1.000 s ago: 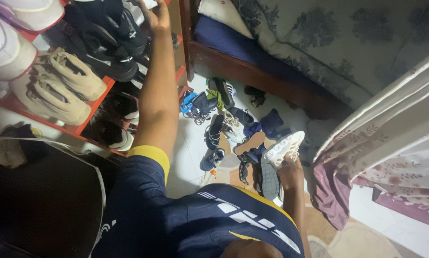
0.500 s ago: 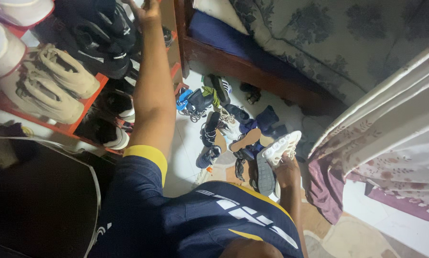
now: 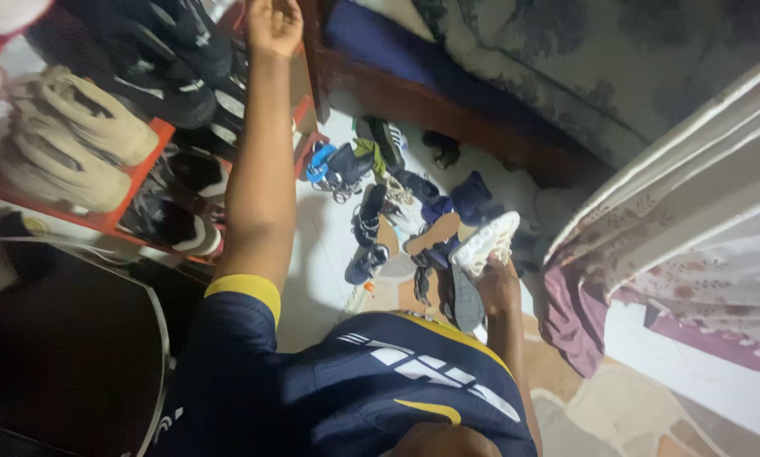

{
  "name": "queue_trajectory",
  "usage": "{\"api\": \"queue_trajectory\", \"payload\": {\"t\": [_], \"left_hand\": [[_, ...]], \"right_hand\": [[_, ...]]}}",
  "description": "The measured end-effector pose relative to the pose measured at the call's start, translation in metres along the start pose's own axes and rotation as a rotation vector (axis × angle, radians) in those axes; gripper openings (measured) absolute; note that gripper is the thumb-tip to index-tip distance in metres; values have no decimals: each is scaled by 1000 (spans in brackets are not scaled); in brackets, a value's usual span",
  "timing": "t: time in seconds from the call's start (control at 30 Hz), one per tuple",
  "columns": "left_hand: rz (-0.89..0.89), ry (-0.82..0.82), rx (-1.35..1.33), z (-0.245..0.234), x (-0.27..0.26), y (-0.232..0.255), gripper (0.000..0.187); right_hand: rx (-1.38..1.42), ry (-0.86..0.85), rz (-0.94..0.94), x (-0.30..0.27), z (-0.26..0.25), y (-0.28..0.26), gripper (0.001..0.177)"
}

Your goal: The person sits on the floor and organizes a pile of shoes by picking them up one by one and placing them onto a red shoe rack. The person handles various types of footwear, including sneakers and sandals, moving them from the floor to the rack.

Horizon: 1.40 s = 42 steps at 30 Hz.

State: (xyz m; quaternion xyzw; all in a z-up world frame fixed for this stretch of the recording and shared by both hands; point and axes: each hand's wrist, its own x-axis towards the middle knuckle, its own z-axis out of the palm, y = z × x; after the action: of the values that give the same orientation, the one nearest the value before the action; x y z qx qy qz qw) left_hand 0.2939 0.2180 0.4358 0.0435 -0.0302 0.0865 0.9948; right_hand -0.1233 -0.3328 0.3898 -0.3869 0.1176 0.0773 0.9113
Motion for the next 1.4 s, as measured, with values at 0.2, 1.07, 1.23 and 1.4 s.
{"api": "queue_trajectory", "payload": {"t": [0.2,1.07,1.23,1.4], "left_hand": [[-158,93,663,-63,-72,-44,22],[-134,165,2003,-267,-212,-247,16],[-135,150,2217,-305,-215,-272,17],[-71,96,2277,-344,-216,-282,19]], "right_hand": [[-53,84,29,8,-20,12,47],[49,191,184,37,-125,71,38],[18,311,257,39,-116,71,47],[12,288,253,43,-124,82,51]]}}
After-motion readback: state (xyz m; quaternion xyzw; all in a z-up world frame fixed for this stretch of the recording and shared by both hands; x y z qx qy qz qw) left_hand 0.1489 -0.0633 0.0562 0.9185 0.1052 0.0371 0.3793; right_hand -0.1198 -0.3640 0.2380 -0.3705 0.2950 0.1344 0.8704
